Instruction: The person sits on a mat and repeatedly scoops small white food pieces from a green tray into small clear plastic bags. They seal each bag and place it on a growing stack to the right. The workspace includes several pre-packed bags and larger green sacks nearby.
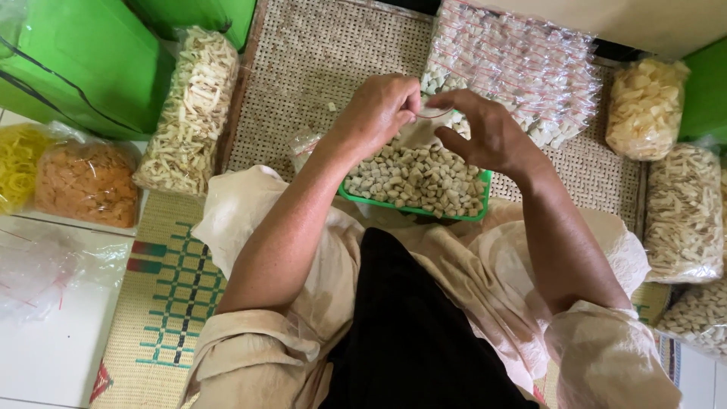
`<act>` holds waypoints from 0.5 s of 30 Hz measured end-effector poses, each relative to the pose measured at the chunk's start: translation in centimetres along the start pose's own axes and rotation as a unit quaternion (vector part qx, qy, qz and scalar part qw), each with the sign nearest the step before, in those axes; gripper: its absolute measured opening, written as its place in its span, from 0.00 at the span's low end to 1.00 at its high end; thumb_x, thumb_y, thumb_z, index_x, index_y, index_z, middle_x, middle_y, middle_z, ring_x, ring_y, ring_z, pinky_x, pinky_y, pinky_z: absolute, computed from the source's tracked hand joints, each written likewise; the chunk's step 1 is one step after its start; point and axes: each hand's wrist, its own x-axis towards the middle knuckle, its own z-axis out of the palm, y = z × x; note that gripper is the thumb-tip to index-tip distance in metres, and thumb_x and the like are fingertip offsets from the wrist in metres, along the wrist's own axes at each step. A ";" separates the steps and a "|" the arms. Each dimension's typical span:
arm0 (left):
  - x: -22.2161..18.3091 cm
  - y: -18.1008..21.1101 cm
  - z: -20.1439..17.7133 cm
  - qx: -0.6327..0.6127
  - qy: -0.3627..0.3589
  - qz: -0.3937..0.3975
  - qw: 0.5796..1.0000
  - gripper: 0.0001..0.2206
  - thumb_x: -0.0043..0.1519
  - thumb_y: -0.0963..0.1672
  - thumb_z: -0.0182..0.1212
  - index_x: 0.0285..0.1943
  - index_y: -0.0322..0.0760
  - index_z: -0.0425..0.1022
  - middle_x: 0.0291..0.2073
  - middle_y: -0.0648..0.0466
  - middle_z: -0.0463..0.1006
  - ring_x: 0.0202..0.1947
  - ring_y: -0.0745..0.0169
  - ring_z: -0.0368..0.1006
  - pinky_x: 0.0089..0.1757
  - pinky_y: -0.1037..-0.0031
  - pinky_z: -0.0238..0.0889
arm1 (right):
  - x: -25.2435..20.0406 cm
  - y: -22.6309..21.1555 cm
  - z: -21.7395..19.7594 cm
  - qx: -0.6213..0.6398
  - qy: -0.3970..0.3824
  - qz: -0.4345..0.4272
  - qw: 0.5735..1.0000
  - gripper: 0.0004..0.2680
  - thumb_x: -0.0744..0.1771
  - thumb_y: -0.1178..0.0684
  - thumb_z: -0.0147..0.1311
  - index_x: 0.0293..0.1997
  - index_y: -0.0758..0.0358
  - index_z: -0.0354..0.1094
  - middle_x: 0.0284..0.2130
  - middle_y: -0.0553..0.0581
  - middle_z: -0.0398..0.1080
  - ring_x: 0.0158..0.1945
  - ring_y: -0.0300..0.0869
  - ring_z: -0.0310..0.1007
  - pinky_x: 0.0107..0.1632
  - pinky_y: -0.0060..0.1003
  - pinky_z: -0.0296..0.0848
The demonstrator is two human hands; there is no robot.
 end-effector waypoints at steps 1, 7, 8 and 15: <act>0.1 0.1 -0.1 0.000 0.000 0.000 1.000 0.09 0.61 0.34 0.66 0.36 0.39 0.72 0.32 0.51 0.80 0.32 0.65 0.78 0.35 0.75 0.75 | 0.0 0.2 0.1 0.000 0.000 0.000 1.000 0.15 0.69 0.58 0.54 0.64 0.68 0.61 0.58 0.73 0.68 0.58 0.61 0.71 0.58 0.52 0.73; 0.3 0.2 -0.2 -0.021 0.042 0.037 0.998 0.10 0.59 0.34 0.69 0.36 0.38 0.73 0.32 0.49 0.81 0.32 0.64 0.79 0.34 0.78 0.76 | 0.1 1.7 1.0 0.144 0.014 0.048 0.988 0.29 0.66 0.62 0.62 0.74 0.63 0.44 0.45 0.74 0.73 0.47 0.55 0.79 0.50 0.48 0.80; 0.3 0.4 -0.4 -0.025 0.047 0.038 0.998 0.10 0.59 0.34 0.69 0.36 0.38 0.73 0.32 0.50 0.81 0.31 0.64 0.79 0.33 0.78 0.76 | 0.1 2.4 1.5 0.117 0.008 0.071 0.991 0.23 0.69 0.58 0.59 0.70 0.67 0.51 0.36 0.64 0.69 0.35 0.47 0.70 0.38 0.41 0.71; 0.4 0.6 -0.7 -0.035 0.061 0.051 0.996 0.11 0.59 0.33 0.69 0.35 0.37 0.71 0.31 0.51 0.79 0.29 0.65 0.76 0.31 0.79 0.74 | -0.1 2.7 2.1 0.164 0.035 0.057 0.984 0.06 0.73 0.58 0.53 0.55 0.59 0.68 0.24 0.47 0.61 0.24 0.33 0.56 0.28 0.31 0.56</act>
